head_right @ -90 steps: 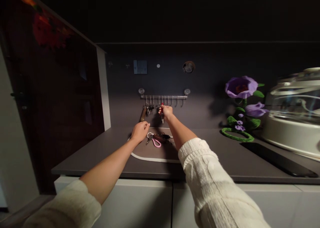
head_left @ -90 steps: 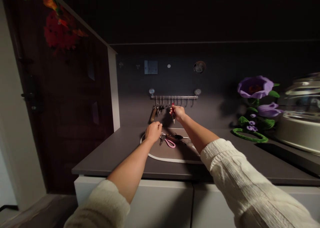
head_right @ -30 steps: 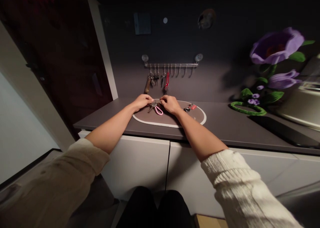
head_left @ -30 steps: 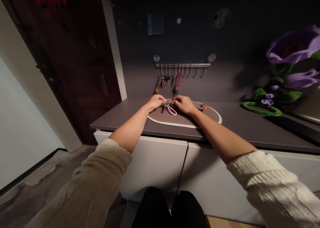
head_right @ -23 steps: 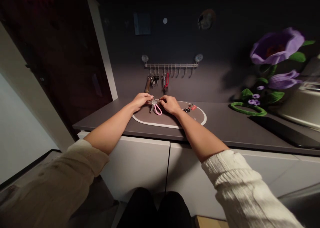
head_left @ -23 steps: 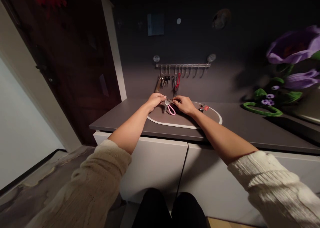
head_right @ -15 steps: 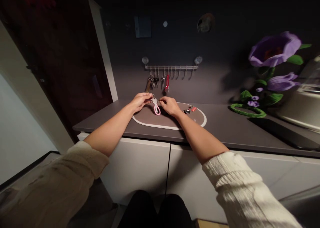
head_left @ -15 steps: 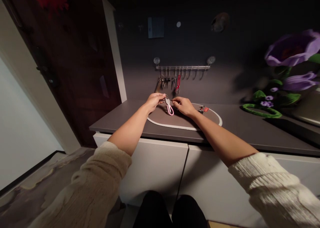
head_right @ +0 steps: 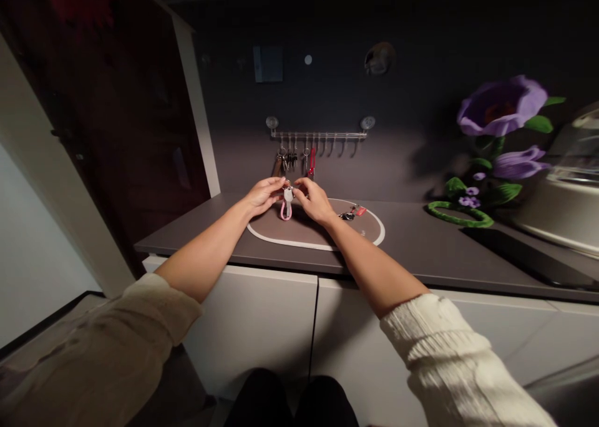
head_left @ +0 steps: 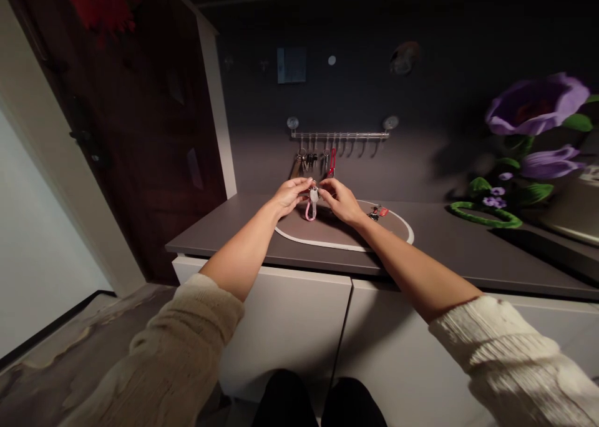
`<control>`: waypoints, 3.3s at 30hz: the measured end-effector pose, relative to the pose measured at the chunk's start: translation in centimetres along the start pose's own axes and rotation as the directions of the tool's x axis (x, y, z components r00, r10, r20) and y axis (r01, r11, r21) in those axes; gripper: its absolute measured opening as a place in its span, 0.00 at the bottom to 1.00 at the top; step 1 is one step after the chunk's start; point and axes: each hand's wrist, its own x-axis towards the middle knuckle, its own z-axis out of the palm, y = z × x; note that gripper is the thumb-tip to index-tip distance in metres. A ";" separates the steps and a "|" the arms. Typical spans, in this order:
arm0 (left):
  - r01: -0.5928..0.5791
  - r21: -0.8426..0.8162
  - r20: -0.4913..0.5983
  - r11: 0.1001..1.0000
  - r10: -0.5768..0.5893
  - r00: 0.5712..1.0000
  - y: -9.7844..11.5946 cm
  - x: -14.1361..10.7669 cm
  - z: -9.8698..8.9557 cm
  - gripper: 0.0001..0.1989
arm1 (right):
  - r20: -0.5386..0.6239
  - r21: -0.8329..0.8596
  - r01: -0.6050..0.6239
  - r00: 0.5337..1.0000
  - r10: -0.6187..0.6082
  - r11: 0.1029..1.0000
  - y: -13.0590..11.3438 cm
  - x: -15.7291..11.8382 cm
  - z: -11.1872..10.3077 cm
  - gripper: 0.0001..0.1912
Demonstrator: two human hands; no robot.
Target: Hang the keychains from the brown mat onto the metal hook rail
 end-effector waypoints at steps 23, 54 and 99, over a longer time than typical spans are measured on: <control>-0.005 0.050 -0.014 0.999 0.006 1.000 0.0 -0.2 0.4 0.13 | 0.081 0.054 0.034 0.996 -0.038 0.998 -0.2 0.1 -0.1 0.11; -0.026 -0.020 -0.051 0.999 0.025 0.998 -0.4 0.1 1.2 0.18 | 0.077 0.532 -0.203 0.978 0.192 0.822 -0.3 0.4 0.4 0.14; -0.016 1.000 0.015 -0.001 0.301 0.954 -2.8 -0.1 1.9 0.19 | -0.246 0.668 -0.298 0.777 0.580 0.682 2.9 11.1 -3.8 0.04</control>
